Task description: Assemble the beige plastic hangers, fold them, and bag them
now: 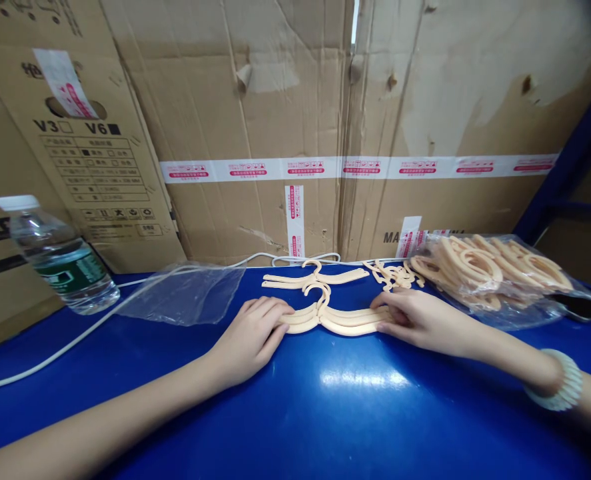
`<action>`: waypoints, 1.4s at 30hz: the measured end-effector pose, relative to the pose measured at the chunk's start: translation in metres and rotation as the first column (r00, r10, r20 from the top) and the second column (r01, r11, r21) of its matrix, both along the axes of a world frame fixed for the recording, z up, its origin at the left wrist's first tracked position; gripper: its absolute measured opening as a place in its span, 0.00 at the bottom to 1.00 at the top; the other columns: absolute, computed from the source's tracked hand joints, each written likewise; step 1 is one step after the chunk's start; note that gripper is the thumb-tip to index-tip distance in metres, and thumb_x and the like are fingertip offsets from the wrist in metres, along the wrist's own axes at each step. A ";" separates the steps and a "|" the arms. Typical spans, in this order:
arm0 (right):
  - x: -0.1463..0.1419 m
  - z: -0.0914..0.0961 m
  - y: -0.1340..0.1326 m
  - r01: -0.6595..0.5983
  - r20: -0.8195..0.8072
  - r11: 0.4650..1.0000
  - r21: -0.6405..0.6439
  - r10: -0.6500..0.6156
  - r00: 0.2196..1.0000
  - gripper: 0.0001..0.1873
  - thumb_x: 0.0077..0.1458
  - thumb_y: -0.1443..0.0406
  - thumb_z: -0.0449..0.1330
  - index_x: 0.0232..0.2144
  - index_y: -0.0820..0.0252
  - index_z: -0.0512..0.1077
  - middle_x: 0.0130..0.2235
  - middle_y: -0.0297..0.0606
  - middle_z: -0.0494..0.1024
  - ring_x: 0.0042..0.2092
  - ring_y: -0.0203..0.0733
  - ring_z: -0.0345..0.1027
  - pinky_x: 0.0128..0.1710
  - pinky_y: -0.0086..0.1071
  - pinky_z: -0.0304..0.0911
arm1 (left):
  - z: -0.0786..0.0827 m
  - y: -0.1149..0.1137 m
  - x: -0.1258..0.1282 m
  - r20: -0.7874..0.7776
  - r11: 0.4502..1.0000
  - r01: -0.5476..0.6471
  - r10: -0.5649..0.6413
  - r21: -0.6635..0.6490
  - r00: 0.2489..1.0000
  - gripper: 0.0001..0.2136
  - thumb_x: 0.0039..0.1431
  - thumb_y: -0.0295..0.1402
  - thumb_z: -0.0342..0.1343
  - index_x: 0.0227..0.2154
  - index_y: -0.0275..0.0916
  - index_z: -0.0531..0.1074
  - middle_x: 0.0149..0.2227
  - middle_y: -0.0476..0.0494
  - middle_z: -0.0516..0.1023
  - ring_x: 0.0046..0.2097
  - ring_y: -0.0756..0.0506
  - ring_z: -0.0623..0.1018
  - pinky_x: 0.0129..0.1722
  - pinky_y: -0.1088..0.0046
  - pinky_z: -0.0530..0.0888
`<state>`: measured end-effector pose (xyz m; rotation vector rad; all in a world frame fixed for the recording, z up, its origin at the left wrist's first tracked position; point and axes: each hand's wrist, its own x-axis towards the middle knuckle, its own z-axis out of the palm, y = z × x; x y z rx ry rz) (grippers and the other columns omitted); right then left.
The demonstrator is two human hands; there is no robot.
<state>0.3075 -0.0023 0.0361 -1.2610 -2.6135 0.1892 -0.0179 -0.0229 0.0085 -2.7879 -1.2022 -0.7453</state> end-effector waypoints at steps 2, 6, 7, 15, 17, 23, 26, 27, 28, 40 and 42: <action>0.000 0.000 0.000 0.002 0.017 1.000 0.005 -0.002 1.000 0.11 0.60 0.59 0.57 0.40 0.60 0.71 0.24 0.32 0.69 0.26 0.39 0.62 0.26 0.31 0.53 | 0.000 0.000 0.000 -0.001 1.000 0.009 -0.009 -0.006 1.000 0.10 0.66 0.27 0.45 0.45 0.39 0.69 0.47 0.39 0.77 0.48 0.40 0.75 0.47 0.56 0.69; -0.001 -0.002 -0.001 0.019 0.028 0.999 0.033 -0.020 0.999 0.11 0.60 0.60 0.56 0.41 0.60 0.71 0.26 0.34 0.71 0.27 0.39 0.63 0.27 0.31 0.54 | 0.001 -0.001 0.000 -0.018 1.000 0.011 -0.011 -0.010 1.000 0.10 0.66 0.27 0.45 0.45 0.39 0.68 0.47 0.39 0.77 0.48 0.39 0.75 0.48 0.54 0.68; -0.002 -0.002 -0.001 0.024 0.026 0.998 0.052 -0.025 0.999 0.11 0.60 0.60 0.56 0.41 0.60 0.71 0.27 0.36 0.72 0.28 0.40 0.64 0.27 0.32 0.56 | 0.001 -0.001 0.000 -0.019 1.000 0.007 -0.008 -0.012 1.000 0.10 0.67 0.28 0.44 0.45 0.39 0.69 0.47 0.39 0.77 0.48 0.39 0.75 0.48 0.53 0.68; -0.005 -0.008 -0.003 -0.002 0.020 0.986 0.164 -0.001 1.000 0.10 0.61 0.64 0.54 0.43 0.60 0.71 0.40 0.47 0.77 0.42 0.50 0.70 0.42 0.42 0.65 | 0.001 -0.001 0.000 0.035 1.000 0.029 -0.029 -0.006 0.999 0.11 0.68 0.28 0.43 0.46 0.39 0.70 0.48 0.39 0.77 0.49 0.41 0.75 0.50 0.55 0.70; -0.008 -0.008 -0.007 -0.026 0.024 0.985 0.173 0.022 0.999 0.10 0.60 0.66 0.53 0.43 0.60 0.71 0.40 0.47 0.77 0.43 0.50 0.70 0.43 0.42 0.65 | 0.001 -0.001 0.000 0.030 1.000 0.029 -0.029 -0.003 0.999 0.11 0.68 0.27 0.43 0.46 0.39 0.70 0.48 0.39 0.76 0.50 0.41 0.74 0.51 0.55 0.70; -0.023 -0.003 -0.027 -0.224 0.052 0.963 0.148 0.219 0.974 0.11 0.62 0.69 0.50 0.42 0.61 0.71 0.42 0.47 0.76 0.45 0.50 0.70 0.43 0.41 0.66 | -0.001 0.000 -0.001 0.030 0.999 0.039 -0.039 -0.002 0.999 0.10 0.68 0.27 0.44 0.46 0.40 0.69 0.48 0.40 0.76 0.51 0.41 0.74 0.52 0.55 0.69; -0.029 0.000 -0.037 -0.305 0.083 0.950 0.070 0.299 0.951 0.13 0.64 0.68 0.48 0.44 0.60 0.71 0.39 0.44 0.75 0.40 0.46 0.70 0.40 0.37 0.65 | 0.000 0.000 -0.001 0.036 0.999 0.048 -0.047 -0.009 0.998 0.10 0.67 0.27 0.45 0.47 0.39 0.68 0.48 0.39 0.75 0.51 0.40 0.73 0.52 0.55 0.68; -0.030 0.000 -0.039 -0.311 0.095 0.949 0.051 0.306 0.947 0.13 0.65 0.68 0.48 0.44 0.60 0.71 0.38 0.43 0.75 0.38 0.44 0.69 0.38 0.36 0.65 | 0.000 -0.001 -0.001 0.037 0.999 0.051 -0.050 -0.014 0.998 0.09 0.67 0.28 0.46 0.47 0.39 0.68 0.48 0.39 0.75 0.51 0.40 0.73 0.52 0.54 0.68; -0.031 0.001 -0.041 -0.313 0.105 0.949 0.040 0.307 0.946 0.13 0.65 0.68 0.48 0.44 0.60 0.72 0.38 0.43 0.74 0.37 0.44 0.69 0.37 0.35 0.65 | 0.000 -0.001 -0.001 0.036 0.998 0.052 -0.051 -0.019 0.998 0.09 0.66 0.28 0.48 0.47 0.39 0.68 0.49 0.39 0.75 0.51 0.39 0.73 0.53 0.53 0.67; -0.031 -0.002 -0.040 -0.305 0.114 0.952 0.033 0.300 0.947 0.13 0.65 0.68 0.48 0.43 0.60 0.71 0.38 0.42 0.73 0.37 0.43 0.68 0.37 0.35 0.62 | -0.001 -0.001 -0.001 -0.021 1.000 0.001 -0.001 -0.014 1.000 0.12 0.63 0.26 0.47 0.47 0.39 0.68 0.49 0.39 0.76 0.52 0.39 0.73 0.57 0.47 0.62; -0.031 -0.003 -0.041 -0.305 0.111 0.952 0.032 0.300 0.948 0.12 0.65 0.68 0.48 0.43 0.61 0.71 0.38 0.42 0.73 0.37 0.43 0.67 0.37 0.35 0.62 | -0.001 -0.002 -0.001 -0.013 1.000 -0.004 0.004 0.001 1.000 0.12 0.63 0.26 0.47 0.47 0.39 0.68 0.49 0.40 0.76 0.52 0.39 0.74 0.57 0.48 0.62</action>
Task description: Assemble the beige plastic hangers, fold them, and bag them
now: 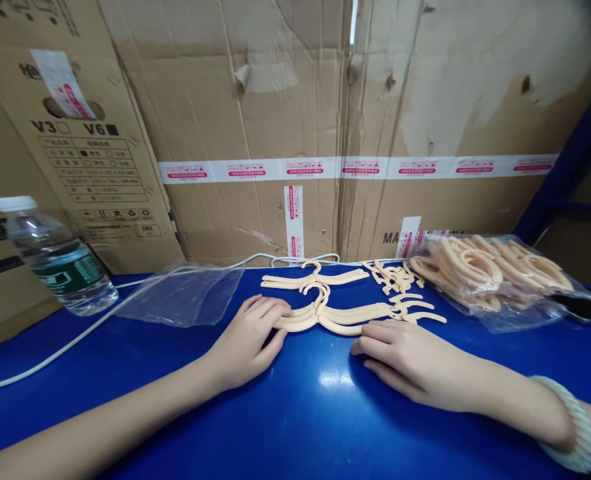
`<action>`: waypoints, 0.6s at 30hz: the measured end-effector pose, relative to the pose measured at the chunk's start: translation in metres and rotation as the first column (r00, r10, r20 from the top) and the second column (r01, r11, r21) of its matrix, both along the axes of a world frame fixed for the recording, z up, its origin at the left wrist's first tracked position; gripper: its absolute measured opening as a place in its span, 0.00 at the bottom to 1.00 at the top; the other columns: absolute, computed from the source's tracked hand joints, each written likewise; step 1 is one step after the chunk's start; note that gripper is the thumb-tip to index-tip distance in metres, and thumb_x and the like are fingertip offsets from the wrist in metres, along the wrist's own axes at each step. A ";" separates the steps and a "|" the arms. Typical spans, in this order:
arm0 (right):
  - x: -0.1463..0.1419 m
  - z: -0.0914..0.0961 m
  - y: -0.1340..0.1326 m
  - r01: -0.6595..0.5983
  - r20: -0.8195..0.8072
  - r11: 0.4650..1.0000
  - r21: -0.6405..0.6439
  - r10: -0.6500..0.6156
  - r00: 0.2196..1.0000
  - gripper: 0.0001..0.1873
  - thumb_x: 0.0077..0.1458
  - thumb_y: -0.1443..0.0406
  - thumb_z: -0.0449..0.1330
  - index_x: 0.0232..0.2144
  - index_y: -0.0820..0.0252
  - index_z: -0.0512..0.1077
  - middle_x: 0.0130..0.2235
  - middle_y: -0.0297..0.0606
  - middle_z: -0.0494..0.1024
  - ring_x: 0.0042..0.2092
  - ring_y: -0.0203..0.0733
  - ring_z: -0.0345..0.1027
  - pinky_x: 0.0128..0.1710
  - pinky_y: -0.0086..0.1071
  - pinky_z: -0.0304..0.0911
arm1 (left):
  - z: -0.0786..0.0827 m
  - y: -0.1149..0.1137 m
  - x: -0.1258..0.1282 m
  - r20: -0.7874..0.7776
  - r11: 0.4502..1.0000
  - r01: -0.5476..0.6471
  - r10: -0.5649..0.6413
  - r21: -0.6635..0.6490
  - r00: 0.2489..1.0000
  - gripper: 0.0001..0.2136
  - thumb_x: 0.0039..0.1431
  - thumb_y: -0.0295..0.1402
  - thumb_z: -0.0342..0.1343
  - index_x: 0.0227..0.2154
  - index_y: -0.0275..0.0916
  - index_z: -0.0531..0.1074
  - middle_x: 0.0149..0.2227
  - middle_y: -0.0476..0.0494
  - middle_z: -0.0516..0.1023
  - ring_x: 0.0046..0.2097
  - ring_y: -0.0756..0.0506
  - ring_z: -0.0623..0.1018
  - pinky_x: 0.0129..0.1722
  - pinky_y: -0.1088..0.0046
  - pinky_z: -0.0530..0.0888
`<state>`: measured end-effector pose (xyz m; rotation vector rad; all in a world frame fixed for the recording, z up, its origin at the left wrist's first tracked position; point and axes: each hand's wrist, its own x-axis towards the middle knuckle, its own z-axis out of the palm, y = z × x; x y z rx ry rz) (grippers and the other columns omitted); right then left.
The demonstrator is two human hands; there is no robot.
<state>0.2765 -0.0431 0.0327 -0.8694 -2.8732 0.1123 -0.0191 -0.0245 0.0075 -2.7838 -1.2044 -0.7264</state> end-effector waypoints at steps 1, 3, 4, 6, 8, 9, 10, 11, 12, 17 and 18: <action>0.000 -0.001 0.000 -0.001 -0.001 1.000 -0.001 0.001 1.000 0.12 0.65 0.68 0.48 0.43 0.61 0.71 0.38 0.42 0.73 0.37 0.43 0.67 0.37 0.35 0.62 | 0.000 0.000 0.000 0.004 1.000 -0.001 0.001 0.007 1.000 0.12 0.63 0.26 0.47 0.47 0.39 0.69 0.49 0.40 0.76 0.52 0.39 0.74 0.57 0.48 0.62; 0.000 -0.002 0.000 -0.001 -0.002 1.000 0.000 0.001 1.000 0.12 0.65 0.68 0.47 0.43 0.61 0.70 0.39 0.42 0.73 0.38 0.43 0.67 0.37 0.35 0.62 | 0.000 0.000 0.000 0.012 1.000 0.001 -0.002 0.016 1.000 0.12 0.62 0.26 0.47 0.46 0.40 0.69 0.48 0.40 0.76 0.52 0.39 0.74 0.57 0.48 0.62; -0.001 -0.002 0.000 0.001 -0.002 1.000 0.001 -0.001 1.000 0.12 0.65 0.68 0.47 0.43 0.61 0.70 0.39 0.42 0.73 0.38 0.44 0.67 0.37 0.36 0.62 | 0.001 0.000 0.000 0.015 1.000 0.004 -0.005 0.019 1.000 0.12 0.62 0.25 0.47 0.46 0.40 0.69 0.48 0.41 0.77 0.52 0.39 0.74 0.57 0.48 0.62; -0.001 -0.003 0.000 0.001 -0.001 1.000 0.000 -0.001 1.000 0.12 0.65 0.68 0.47 0.43 0.61 0.70 0.39 0.42 0.73 0.38 0.44 0.67 0.37 0.36 0.62 | 0.001 0.001 0.001 0.023 1.000 0.012 -0.013 0.029 1.000 0.13 0.61 0.24 0.48 0.46 0.40 0.68 0.48 0.41 0.77 0.52 0.39 0.74 0.57 0.49 0.61; -0.001 -0.004 0.001 -0.002 0.000 1.000 0.002 0.002 1.000 0.12 0.65 0.69 0.47 0.42 0.62 0.70 0.39 0.42 0.72 0.38 0.43 0.66 0.37 0.36 0.62 | 0.001 0.001 0.001 0.033 0.999 0.020 -0.022 0.042 0.999 0.13 0.60 0.24 0.49 0.46 0.40 0.69 0.48 0.41 0.77 0.51 0.40 0.74 0.57 0.49 0.61; -0.001 -0.005 0.001 -0.003 0.000 1.000 0.005 0.003 1.000 0.12 0.65 0.69 0.46 0.42 0.62 0.69 0.39 0.42 0.72 0.38 0.43 0.66 0.37 0.35 0.62 | 0.001 0.000 0.001 0.039 0.999 0.025 -0.027 0.048 0.999 0.13 0.59 0.24 0.49 0.46 0.40 0.69 0.48 0.41 0.77 0.51 0.40 0.74 0.57 0.50 0.61; -0.001 -0.005 0.001 -0.004 0.001 1.000 0.008 0.004 1.000 0.12 0.65 0.69 0.46 0.42 0.62 0.69 0.39 0.42 0.72 0.38 0.43 0.66 0.37 0.35 0.62 | 0.001 0.000 0.001 0.045 0.998 0.029 -0.031 0.055 0.998 0.13 0.59 0.24 0.50 0.46 0.40 0.69 0.47 0.41 0.77 0.51 0.40 0.74 0.56 0.51 0.62; -0.001 -0.006 0.001 -0.003 0.000 1.000 0.013 0.003 1.000 0.12 0.65 0.69 0.46 0.42 0.62 0.69 0.39 0.42 0.72 0.38 0.43 0.66 0.37 0.35 0.61 | 0.001 0.000 0.002 0.051 0.998 0.034 -0.037 0.061 0.998 0.12 0.59 0.25 0.50 0.45 0.40 0.69 0.47 0.41 0.77 0.50 0.40 0.74 0.55 0.52 0.63; -0.001 -0.006 0.001 -0.003 -0.001 1.000 0.018 0.003 1.000 0.12 0.65 0.69 0.46 0.42 0.62 0.69 0.39 0.42 0.72 0.38 0.43 0.65 0.37 0.35 0.61 | 0.001 -0.001 0.002 0.056 0.997 0.039 -0.043 0.065 0.997 0.12 0.59 0.25 0.51 0.45 0.40 0.69 0.47 0.41 0.77 0.50 0.40 0.74 0.53 0.53 0.64; -0.002 -0.005 0.001 -0.007 -0.002 1.000 0.028 0.007 1.000 0.11 0.65 0.69 0.47 0.41 0.61 0.69 0.38 0.42 0.72 0.37 0.43 0.65 0.37 0.35 0.61 | 0.002 -0.003 0.002 0.071 0.994 0.070 -0.076 0.080 0.995 0.12 0.58 0.24 0.52 0.45 0.40 0.69 0.47 0.42 0.76 0.49 0.40 0.74 0.50 0.56 0.65; -0.002 -0.005 0.001 -0.008 -0.002 1.000 0.028 0.008 1.000 0.11 0.65 0.69 0.47 0.40 0.61 0.69 0.38 0.42 0.72 0.37 0.43 0.65 0.37 0.35 0.61 | 0.003 -0.003 0.002 0.072 0.993 0.078 -0.084 0.084 0.994 0.12 0.57 0.24 0.52 0.45 0.40 0.69 0.47 0.42 0.76 0.49 0.40 0.74 0.50 0.56 0.64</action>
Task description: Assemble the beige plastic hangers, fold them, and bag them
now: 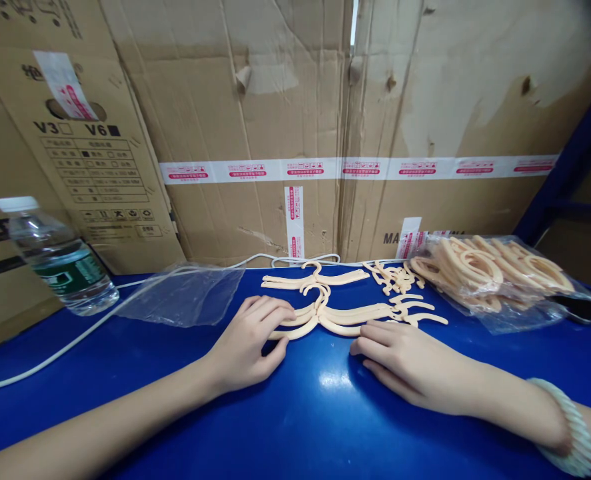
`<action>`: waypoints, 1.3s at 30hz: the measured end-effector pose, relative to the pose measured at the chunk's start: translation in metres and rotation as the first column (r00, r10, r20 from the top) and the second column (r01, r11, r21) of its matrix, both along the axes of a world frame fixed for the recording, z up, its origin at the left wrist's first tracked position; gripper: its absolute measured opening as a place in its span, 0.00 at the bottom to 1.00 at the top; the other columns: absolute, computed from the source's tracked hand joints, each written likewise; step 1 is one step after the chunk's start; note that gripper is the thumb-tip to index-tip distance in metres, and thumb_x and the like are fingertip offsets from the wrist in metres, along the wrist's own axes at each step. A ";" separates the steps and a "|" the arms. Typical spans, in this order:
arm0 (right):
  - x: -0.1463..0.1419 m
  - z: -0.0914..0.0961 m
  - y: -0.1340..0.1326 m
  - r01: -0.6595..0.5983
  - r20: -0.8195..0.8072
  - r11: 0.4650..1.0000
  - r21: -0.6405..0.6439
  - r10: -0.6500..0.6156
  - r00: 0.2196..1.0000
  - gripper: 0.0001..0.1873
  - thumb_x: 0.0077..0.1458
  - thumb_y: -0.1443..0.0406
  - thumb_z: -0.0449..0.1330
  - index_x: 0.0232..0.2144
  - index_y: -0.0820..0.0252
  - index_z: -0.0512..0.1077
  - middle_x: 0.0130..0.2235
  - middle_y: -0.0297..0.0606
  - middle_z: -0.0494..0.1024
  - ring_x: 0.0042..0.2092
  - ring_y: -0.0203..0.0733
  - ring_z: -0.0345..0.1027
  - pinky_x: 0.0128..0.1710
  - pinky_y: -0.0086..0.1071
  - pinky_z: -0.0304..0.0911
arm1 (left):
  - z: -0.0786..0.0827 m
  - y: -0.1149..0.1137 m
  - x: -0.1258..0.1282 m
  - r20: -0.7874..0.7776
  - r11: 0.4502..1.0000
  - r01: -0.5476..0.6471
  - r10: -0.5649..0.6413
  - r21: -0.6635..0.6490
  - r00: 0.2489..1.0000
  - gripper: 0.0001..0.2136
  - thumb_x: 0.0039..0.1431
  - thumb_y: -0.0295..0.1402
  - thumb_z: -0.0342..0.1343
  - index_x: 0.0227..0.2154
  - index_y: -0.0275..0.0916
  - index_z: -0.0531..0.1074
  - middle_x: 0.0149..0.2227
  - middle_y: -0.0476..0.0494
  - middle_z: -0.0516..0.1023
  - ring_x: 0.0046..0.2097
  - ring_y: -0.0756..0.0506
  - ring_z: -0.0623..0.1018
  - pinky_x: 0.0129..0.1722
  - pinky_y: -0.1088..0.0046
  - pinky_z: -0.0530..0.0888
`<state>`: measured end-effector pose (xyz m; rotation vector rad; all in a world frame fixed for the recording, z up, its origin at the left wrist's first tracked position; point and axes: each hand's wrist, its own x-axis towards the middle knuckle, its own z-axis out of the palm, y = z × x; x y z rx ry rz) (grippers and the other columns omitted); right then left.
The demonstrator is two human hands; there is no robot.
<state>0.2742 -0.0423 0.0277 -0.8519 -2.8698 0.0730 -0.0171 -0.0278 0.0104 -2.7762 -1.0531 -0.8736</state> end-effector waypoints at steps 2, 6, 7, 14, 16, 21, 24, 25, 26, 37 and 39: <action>0.000 0.001 0.000 -0.002 -0.001 1.000 0.003 0.002 1.000 0.11 0.65 0.69 0.46 0.41 0.62 0.69 0.38 0.42 0.72 0.37 0.43 0.65 0.36 0.35 0.61 | 0.001 -0.001 0.000 0.003 1.000 0.015 -0.015 0.008 1.000 0.12 0.57 0.24 0.52 0.44 0.40 0.69 0.46 0.42 0.76 0.48 0.40 0.74 0.50 0.57 0.64; 0.000 0.001 -0.001 0.001 -0.002 1.000 0.002 -0.001 1.000 0.12 0.65 0.69 0.46 0.41 0.62 0.69 0.38 0.42 0.72 0.37 0.43 0.65 0.37 0.35 0.61 | 0.002 -0.001 0.001 0.035 0.999 0.026 -0.027 0.033 0.999 0.09 0.57 0.23 0.52 0.40 0.39 0.68 0.40 0.43 0.75 0.43 0.42 0.74 0.46 0.60 0.65; 0.000 0.001 -0.001 0.001 -0.001 1.000 0.002 -0.001 1.000 0.12 0.65 0.69 0.46 0.41 0.62 0.69 0.38 0.42 0.72 0.37 0.43 0.65 0.37 0.35 0.61 | 0.001 -0.001 0.001 0.052 0.998 0.024 -0.026 0.049 0.998 0.08 0.57 0.22 0.52 0.38 0.38 0.67 0.37 0.44 0.75 0.41 0.43 0.73 0.44 0.62 0.66; 0.001 -0.002 0.000 -0.003 -0.005 1.000 0.002 0.003 1.000 0.12 0.65 0.69 0.46 0.41 0.62 0.69 0.38 0.42 0.72 0.38 0.43 0.64 0.38 0.36 0.62 | -0.006 0.002 -0.001 0.112 0.980 0.069 -0.091 0.187 0.990 0.10 0.60 0.19 0.50 0.28 0.40 0.61 0.27 0.52 0.69 0.30 0.49 0.69 0.35 0.70 0.64; 0.001 -0.002 0.000 -0.002 -0.008 1.000 0.004 0.002 1.000 0.12 0.65 0.69 0.46 0.41 0.62 0.69 0.38 0.42 0.72 0.38 0.44 0.64 0.38 0.36 0.62 | -0.006 0.002 -0.001 0.102 0.973 0.096 -0.119 0.208 0.988 0.10 0.60 0.19 0.51 0.28 0.40 0.61 0.27 0.52 0.70 0.30 0.50 0.69 0.35 0.70 0.64; 0.001 -0.001 0.000 -0.008 -0.011 1.000 0.002 0.008 1.000 0.12 0.65 0.69 0.46 0.41 0.62 0.69 0.38 0.42 0.72 0.38 0.44 0.64 0.38 0.36 0.62 | -0.006 0.003 -0.001 0.073 0.964 0.099 -0.121 0.248 0.990 0.13 0.63 0.21 0.51 0.25 0.40 0.58 0.25 0.54 0.68 0.27 0.51 0.67 0.34 0.71 0.64; 0.001 -0.002 0.000 -0.008 -0.015 1.000 0.006 0.008 1.000 0.11 0.65 0.69 0.46 0.40 0.62 0.69 0.38 0.42 0.72 0.38 0.43 0.64 0.38 0.36 0.61 | -0.006 0.004 -0.002 0.063 0.961 0.085 -0.105 0.262 0.992 0.14 0.64 0.22 0.51 0.24 0.40 0.58 0.24 0.55 0.67 0.26 0.51 0.65 0.33 0.71 0.64; 0.001 -0.002 0.000 -0.009 -0.018 1.000 0.008 0.009 1.000 0.11 0.65 0.69 0.47 0.40 0.62 0.69 0.38 0.42 0.72 0.38 0.43 0.64 0.38 0.36 0.61 | -0.005 0.004 -0.002 0.060 0.961 0.086 -0.105 0.262 0.993 0.14 0.64 0.22 0.51 0.23 0.40 0.58 0.24 0.55 0.66 0.26 0.51 0.64 0.33 0.71 0.64; 0.001 -0.002 0.000 -0.011 -0.021 1.000 0.011 0.011 1.000 0.11 0.65 0.69 0.47 0.40 0.62 0.69 0.38 0.42 0.72 0.38 0.43 0.64 0.38 0.36 0.61 | -0.005 0.004 -0.002 0.058 0.961 0.088 -0.106 0.262 0.993 0.14 0.65 0.23 0.51 0.23 0.40 0.58 0.23 0.55 0.66 0.26 0.51 0.64 0.33 0.71 0.65; -0.001 0.001 -0.001 -0.011 -0.027 1.000 0.008 0.011 1.000 0.11 0.64 0.70 0.47 0.40 0.62 0.69 0.37 0.43 0.72 0.37 0.43 0.65 0.37 0.35 0.61 | -0.002 0.000 -0.002 0.082 0.965 0.120 -0.142 0.234 0.987 0.07 0.65 0.23 0.53 0.31 0.39 0.68 0.30 0.49 0.76 0.33 0.48 0.72 0.38 0.70 0.68; -0.002 0.002 -0.001 -0.006 -0.015 1.000 0.003 0.006 1.000 0.11 0.65 0.70 0.46 0.41 0.62 0.69 0.38 0.43 0.72 0.38 0.43 0.65 0.37 0.35 0.61 | -0.002 -0.001 -0.003 0.087 0.964 0.133 -0.156 0.232 0.984 0.07 0.65 0.22 0.52 0.33 0.39 0.69 0.32 0.49 0.77 0.35 0.48 0.74 0.40 0.69 0.69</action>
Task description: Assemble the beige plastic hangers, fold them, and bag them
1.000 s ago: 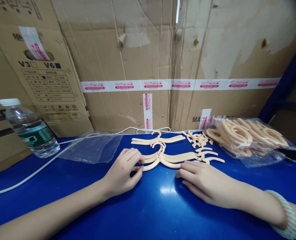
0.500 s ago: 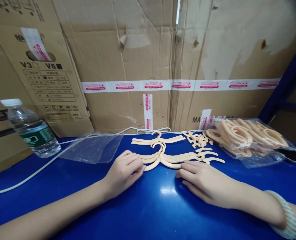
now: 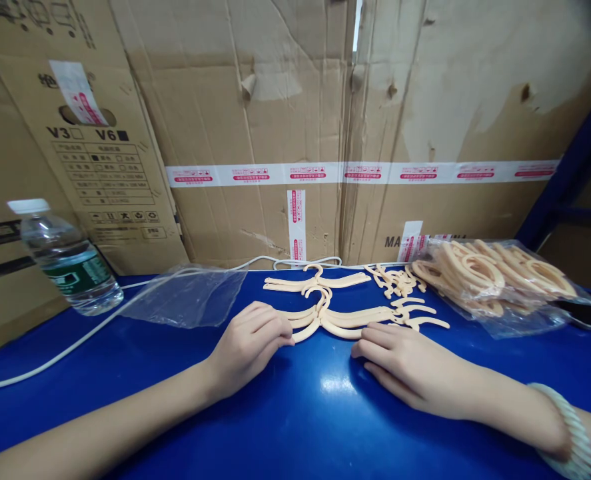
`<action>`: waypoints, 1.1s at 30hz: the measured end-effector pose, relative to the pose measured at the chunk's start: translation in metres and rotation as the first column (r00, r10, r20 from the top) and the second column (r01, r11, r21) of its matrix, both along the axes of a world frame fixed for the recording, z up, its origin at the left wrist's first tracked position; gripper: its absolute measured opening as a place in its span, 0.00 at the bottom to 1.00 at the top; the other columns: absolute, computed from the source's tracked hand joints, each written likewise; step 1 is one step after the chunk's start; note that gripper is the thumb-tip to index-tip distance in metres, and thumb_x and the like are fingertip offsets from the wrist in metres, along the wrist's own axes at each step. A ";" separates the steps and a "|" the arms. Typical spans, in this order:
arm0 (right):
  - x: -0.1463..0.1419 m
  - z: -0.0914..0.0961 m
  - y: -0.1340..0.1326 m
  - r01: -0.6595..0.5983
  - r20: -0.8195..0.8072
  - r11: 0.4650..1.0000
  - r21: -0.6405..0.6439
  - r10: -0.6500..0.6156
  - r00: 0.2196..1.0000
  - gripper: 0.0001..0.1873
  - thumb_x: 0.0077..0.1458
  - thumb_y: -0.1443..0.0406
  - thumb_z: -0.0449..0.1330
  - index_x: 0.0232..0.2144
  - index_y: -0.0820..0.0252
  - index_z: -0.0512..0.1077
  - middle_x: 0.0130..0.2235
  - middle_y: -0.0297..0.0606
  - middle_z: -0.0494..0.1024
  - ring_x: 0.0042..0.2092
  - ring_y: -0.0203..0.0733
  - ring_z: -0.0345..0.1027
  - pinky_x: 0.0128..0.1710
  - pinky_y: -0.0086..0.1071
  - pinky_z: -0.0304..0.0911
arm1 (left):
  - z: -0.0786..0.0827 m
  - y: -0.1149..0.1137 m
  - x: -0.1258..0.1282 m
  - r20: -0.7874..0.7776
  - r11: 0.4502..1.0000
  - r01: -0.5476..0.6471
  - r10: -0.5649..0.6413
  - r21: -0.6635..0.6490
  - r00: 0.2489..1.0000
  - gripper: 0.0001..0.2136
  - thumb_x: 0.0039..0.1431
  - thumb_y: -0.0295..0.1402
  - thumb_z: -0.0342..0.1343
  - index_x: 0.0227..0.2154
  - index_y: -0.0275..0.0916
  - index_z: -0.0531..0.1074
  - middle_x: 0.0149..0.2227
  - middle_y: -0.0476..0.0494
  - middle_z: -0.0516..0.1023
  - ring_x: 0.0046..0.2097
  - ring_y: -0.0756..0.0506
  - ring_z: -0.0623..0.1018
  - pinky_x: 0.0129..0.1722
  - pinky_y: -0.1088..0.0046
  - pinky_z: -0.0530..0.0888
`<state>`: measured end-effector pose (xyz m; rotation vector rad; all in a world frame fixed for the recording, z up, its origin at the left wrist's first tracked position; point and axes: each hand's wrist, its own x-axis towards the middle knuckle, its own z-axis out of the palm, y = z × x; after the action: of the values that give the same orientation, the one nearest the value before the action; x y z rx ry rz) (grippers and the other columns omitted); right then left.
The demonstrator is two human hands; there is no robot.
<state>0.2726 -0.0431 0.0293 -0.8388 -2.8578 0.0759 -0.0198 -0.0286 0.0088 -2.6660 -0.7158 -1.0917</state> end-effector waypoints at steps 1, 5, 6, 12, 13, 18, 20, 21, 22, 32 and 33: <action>0.000 0.000 0.000 0.003 0.004 1.000 -0.002 -0.003 1.000 0.11 0.65 0.70 0.46 0.41 0.62 0.69 0.38 0.43 0.72 0.38 0.43 0.65 0.37 0.35 0.61 | 0.000 0.000 0.000 0.003 1.000 0.004 -0.004 0.005 1.000 0.07 0.65 0.22 0.52 0.33 0.39 0.69 0.32 0.48 0.78 0.35 0.48 0.74 0.40 0.69 0.69; 0.000 0.000 -0.001 0.010 0.008 1.000 -0.001 -0.010 1.000 0.11 0.65 0.70 0.46 0.40 0.62 0.69 0.38 0.43 0.72 0.38 0.43 0.65 0.37 0.35 0.61 | 0.001 0.000 -0.001 0.003 0.999 0.009 -0.009 0.040 1.000 0.07 0.65 0.20 0.50 0.35 0.38 0.69 0.33 0.47 0.79 0.36 0.47 0.76 0.40 0.68 0.69; 0.000 0.000 -0.001 0.010 0.007 1.000 0.001 -0.010 1.000 0.11 0.65 0.70 0.46 0.40 0.62 0.69 0.38 0.43 0.72 0.38 0.43 0.65 0.37 0.35 0.61 | 0.001 0.000 -0.001 0.002 0.999 0.008 -0.008 0.045 1.000 0.08 0.65 0.19 0.49 0.36 0.38 0.69 0.33 0.46 0.79 0.36 0.47 0.76 0.40 0.68 0.70; 0.000 0.000 -0.002 0.004 -0.006 1.000 0.005 -0.004 1.000 0.11 0.64 0.70 0.47 0.40 0.62 0.69 0.38 0.43 0.73 0.38 0.43 0.65 0.37 0.35 0.62 | 0.002 -0.001 0.004 0.030 0.993 -0.033 0.030 0.111 0.999 0.09 0.64 0.19 0.49 0.40 0.39 0.69 0.35 0.44 0.77 0.37 0.46 0.74 0.37 0.68 0.70; 0.000 0.000 -0.001 0.003 -0.009 1.000 0.009 -0.003 1.000 0.11 0.64 0.70 0.47 0.40 0.62 0.69 0.38 0.43 0.73 0.38 0.43 0.65 0.37 0.35 0.62 | 0.001 -0.001 0.004 0.036 0.993 -0.038 0.035 0.109 0.999 0.09 0.64 0.20 0.50 0.41 0.39 0.69 0.35 0.44 0.76 0.37 0.46 0.74 0.37 0.68 0.71; 0.000 -0.001 0.000 0.004 -0.010 1.000 0.010 -0.003 1.000 0.11 0.64 0.70 0.47 0.41 0.61 0.69 0.38 0.43 0.73 0.38 0.44 0.65 0.38 0.35 0.62 | 0.001 -0.002 0.004 0.025 0.998 -0.053 0.052 0.040 0.998 0.09 0.63 0.19 0.48 0.37 0.39 0.68 0.36 0.44 0.75 0.37 0.46 0.73 0.36 0.69 0.70; 0.000 -0.001 0.000 0.003 -0.009 1.000 0.005 -0.003 1.000 0.11 0.64 0.70 0.47 0.41 0.62 0.69 0.38 0.43 0.73 0.38 0.44 0.65 0.38 0.35 0.62 | 0.001 -0.002 0.003 0.015 0.998 -0.062 0.062 0.012 0.998 0.09 0.63 0.19 0.47 0.35 0.39 0.67 0.35 0.44 0.74 0.36 0.47 0.73 0.36 0.69 0.70; 0.001 -0.002 0.000 0.003 -0.007 1.000 0.004 -0.003 1.000 0.11 0.64 0.70 0.47 0.41 0.62 0.69 0.38 0.43 0.73 0.38 0.44 0.65 0.38 0.35 0.62 | 0.002 -0.002 0.003 0.008 0.998 -0.064 0.064 0.003 0.998 0.09 0.63 0.19 0.46 0.34 0.39 0.67 0.35 0.45 0.74 0.36 0.47 0.72 0.36 0.70 0.69; 0.001 -0.002 0.000 0.004 -0.004 1.000 0.003 -0.004 1.000 0.11 0.64 0.70 0.47 0.41 0.62 0.69 0.38 0.43 0.72 0.39 0.44 0.65 0.38 0.36 0.62 | 0.003 -0.002 0.003 0.002 0.998 -0.065 0.065 -0.001 0.998 0.10 0.62 0.18 0.46 0.33 0.39 0.66 0.34 0.45 0.73 0.36 0.47 0.72 0.36 0.70 0.69; 0.001 -0.002 0.000 0.006 -0.007 1.000 -0.007 -0.006 1.000 0.11 0.64 0.70 0.47 0.41 0.62 0.69 0.38 0.43 0.72 0.38 0.44 0.65 0.38 0.36 0.63 | 0.001 -0.002 0.004 -0.040 0.989 -0.146 0.147 0.027 0.988 0.13 0.62 0.17 0.41 0.29 0.38 0.66 0.34 0.46 0.67 0.34 0.48 0.66 0.32 0.71 0.65; 0.001 -0.002 0.000 0.004 -0.008 1.000 -0.007 -0.004 1.000 0.11 0.64 0.70 0.47 0.41 0.62 0.69 0.38 0.43 0.73 0.38 0.44 0.65 0.38 0.36 0.63 | 0.000 -0.001 0.003 -0.036 0.987 -0.161 0.162 0.028 0.986 0.14 0.61 0.16 0.41 0.29 0.38 0.67 0.34 0.46 0.66 0.33 0.48 0.66 0.32 0.71 0.65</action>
<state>0.2741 -0.0434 0.0277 -0.8442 -2.8495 0.0891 -0.0163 -0.0296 0.0087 -2.5490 -0.8878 -0.9984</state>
